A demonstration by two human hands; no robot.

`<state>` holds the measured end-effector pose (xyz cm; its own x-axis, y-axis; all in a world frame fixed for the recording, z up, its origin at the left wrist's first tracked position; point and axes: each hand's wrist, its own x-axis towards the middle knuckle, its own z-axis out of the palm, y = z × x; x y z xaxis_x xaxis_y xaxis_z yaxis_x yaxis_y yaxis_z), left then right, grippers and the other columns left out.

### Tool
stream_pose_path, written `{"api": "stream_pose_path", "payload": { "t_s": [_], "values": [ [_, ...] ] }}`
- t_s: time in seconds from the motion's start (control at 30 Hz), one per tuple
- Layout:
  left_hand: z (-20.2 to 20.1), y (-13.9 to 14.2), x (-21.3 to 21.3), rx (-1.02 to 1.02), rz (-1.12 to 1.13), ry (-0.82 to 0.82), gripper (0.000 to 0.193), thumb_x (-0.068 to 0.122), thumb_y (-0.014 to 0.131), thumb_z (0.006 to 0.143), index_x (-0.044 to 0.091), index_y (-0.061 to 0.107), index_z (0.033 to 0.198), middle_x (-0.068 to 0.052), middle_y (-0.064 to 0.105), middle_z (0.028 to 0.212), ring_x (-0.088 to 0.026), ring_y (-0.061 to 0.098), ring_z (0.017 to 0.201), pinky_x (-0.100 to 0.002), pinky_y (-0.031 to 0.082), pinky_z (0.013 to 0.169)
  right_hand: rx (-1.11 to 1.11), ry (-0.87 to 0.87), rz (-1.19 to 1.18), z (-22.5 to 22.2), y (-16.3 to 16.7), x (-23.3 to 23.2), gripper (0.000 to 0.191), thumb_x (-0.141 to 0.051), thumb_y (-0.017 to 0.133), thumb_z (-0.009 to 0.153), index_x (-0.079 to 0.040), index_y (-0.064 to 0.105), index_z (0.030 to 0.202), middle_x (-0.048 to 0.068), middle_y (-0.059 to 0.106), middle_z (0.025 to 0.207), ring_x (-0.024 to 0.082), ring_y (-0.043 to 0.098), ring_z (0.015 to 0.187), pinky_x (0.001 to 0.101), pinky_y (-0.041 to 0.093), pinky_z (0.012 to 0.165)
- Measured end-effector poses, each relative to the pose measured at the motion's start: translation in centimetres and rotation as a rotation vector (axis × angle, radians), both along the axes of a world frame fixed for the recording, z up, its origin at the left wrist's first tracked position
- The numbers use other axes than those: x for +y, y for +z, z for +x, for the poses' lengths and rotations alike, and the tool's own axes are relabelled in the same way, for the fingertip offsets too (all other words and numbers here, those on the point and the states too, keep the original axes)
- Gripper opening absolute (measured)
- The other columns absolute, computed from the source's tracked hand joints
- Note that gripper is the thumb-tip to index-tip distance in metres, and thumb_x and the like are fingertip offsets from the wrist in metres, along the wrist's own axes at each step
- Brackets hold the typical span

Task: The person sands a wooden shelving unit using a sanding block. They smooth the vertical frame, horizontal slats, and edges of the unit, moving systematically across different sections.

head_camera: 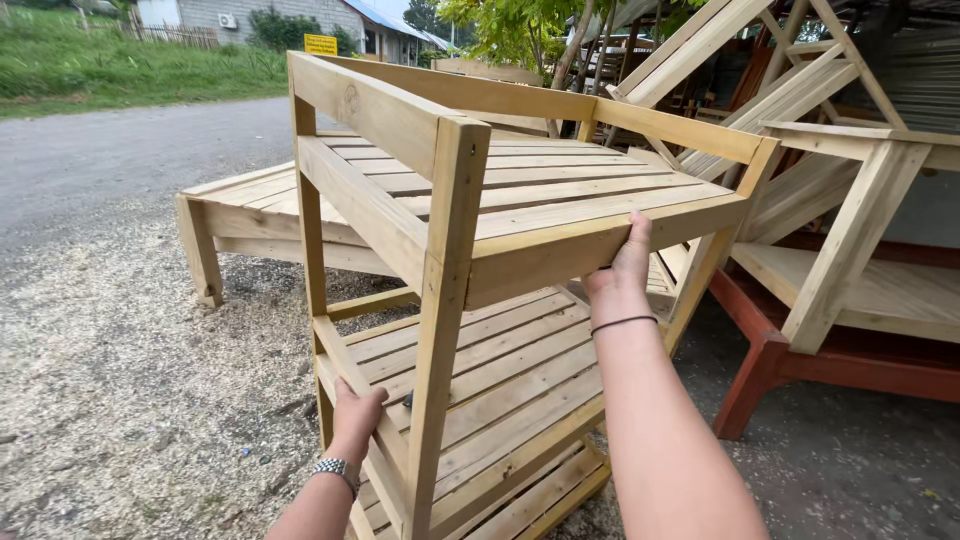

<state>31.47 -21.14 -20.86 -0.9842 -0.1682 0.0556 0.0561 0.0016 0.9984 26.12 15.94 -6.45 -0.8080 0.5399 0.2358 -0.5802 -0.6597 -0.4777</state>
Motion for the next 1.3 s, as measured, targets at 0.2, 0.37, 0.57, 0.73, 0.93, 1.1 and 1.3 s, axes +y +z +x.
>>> {"api": "stream_pose_path", "payload": {
  "t_s": [0.2, 0.37, 0.57, 0.73, 0.93, 1.1, 1.3],
  "values": [
    [3.1, -1.0, -0.2, 0.437, 0.222, -0.079, 0.064, 0.038, 0.041, 0.1, -0.002, 0.043, 0.15, -0.019, 0.051, 0.152, -0.026, 0.045, 0.144, -0.037, 0.032, 0.119, -0.042, -0.13, -0.185, -4.1, 1.7, -3.5, 0.069, -0.046, 0.072, 0.08, -0.008, 0.055, 0.135, 0.01, 0.067, 0.132, 0.029, 0.067, 0.117, 0.0476, 0.057, 0.1],
    [5.5, -0.6, 3.0, 0.5, -0.111, 0.077, 0.076, 0.029, 0.074, 0.079, 0.002, 0.046, 0.144, -0.015, 0.073, 0.106, -0.024, 0.077, 0.089, -0.035, 0.06, 0.077, -0.071, -0.146, -0.237, -4.7, 3.3, -5.8, 0.071, -0.041, 0.076, 0.075, -0.007, 0.054, 0.133, 0.011, 0.067, 0.13, 0.03, 0.068, 0.115, 0.0499, 0.059, 0.099],
    [1.7, 1.5, 3.5, 0.611, -0.203, 0.249, 0.03, 0.019, 0.072, 0.089, 0.004, 0.063, 0.114, -0.014, 0.074, 0.081, -0.027, 0.074, 0.07, -0.037, 0.057, 0.062, -0.107, -0.128, -0.236, -5.3, 5.9, -6.1, 0.071, -0.043, 0.073, 0.074, -0.009, 0.053, 0.134, 0.011, 0.065, 0.128, 0.03, 0.066, 0.113, 0.0509, 0.058, 0.096],
    [-2.6, 3.2, 1.8, 0.615, -0.216, 0.186, 0.03, 0.019, 0.072, 0.088, 0.005, 0.062, 0.112, -0.015, 0.074, 0.079, -0.026, 0.074, 0.068, -0.036, 0.058, 0.06, -0.078, -0.184, -0.221, -6.7, 6.8, -6.7, 0.072, -0.044, 0.073, 0.078, -0.007, 0.053, 0.135, 0.011, 0.067, 0.13, 0.029, 0.068, 0.114, 0.0489, 0.06, 0.096],
    [-8.7, 2.4, -1.5, 0.54, -0.291, 0.24, 0.029, 0.023, 0.072, 0.089, 0.006, 0.063, 0.111, -0.012, 0.075, 0.077, -0.021, 0.074, 0.067, -0.035, 0.059, 0.062, -0.032, -0.092, -0.119, -9.3, 5.3, -9.5, 0.07, -0.046, 0.073, 0.084, -0.009, 0.051, 0.138, 0.01, 0.065, 0.13, 0.028, 0.066, 0.115, 0.0472, 0.059, 0.097],
    [-13.1, 0.6, -2.5, 0.646, -0.252, 0.344, 0.031, 0.02, 0.072, 0.088, 0.006, 0.064, 0.114, -0.012, 0.074, 0.082, -0.023, 0.074, 0.073, -0.038, 0.058, 0.067, 0.097, 0.108, 0.035, -12.4, 1.0, -9.8, 0.056, -0.025, 0.073, 0.091, -0.005, 0.05, 0.138, 0.011, 0.063, 0.129, 0.029, 0.062, 0.118, 0.0481, 0.053, 0.105],
    [-16.4, -1.2, -1.6, 0.637, -0.364, 0.442, 0.025, 0.021, 0.073, 0.09, 0.008, 0.064, 0.108, -0.015, 0.072, 0.084, -0.03, 0.073, 0.076, -0.04, 0.057, 0.069, 0.28, 0.245, 0.221, -14.4, -4.8, -7.3, 0.048, 0.013, 0.051, 0.082, 0.001, 0.056, 0.128, 0.013, 0.065, 0.124, 0.029, 0.063, 0.119, 0.0467, 0.051, 0.111]
  ]
}}
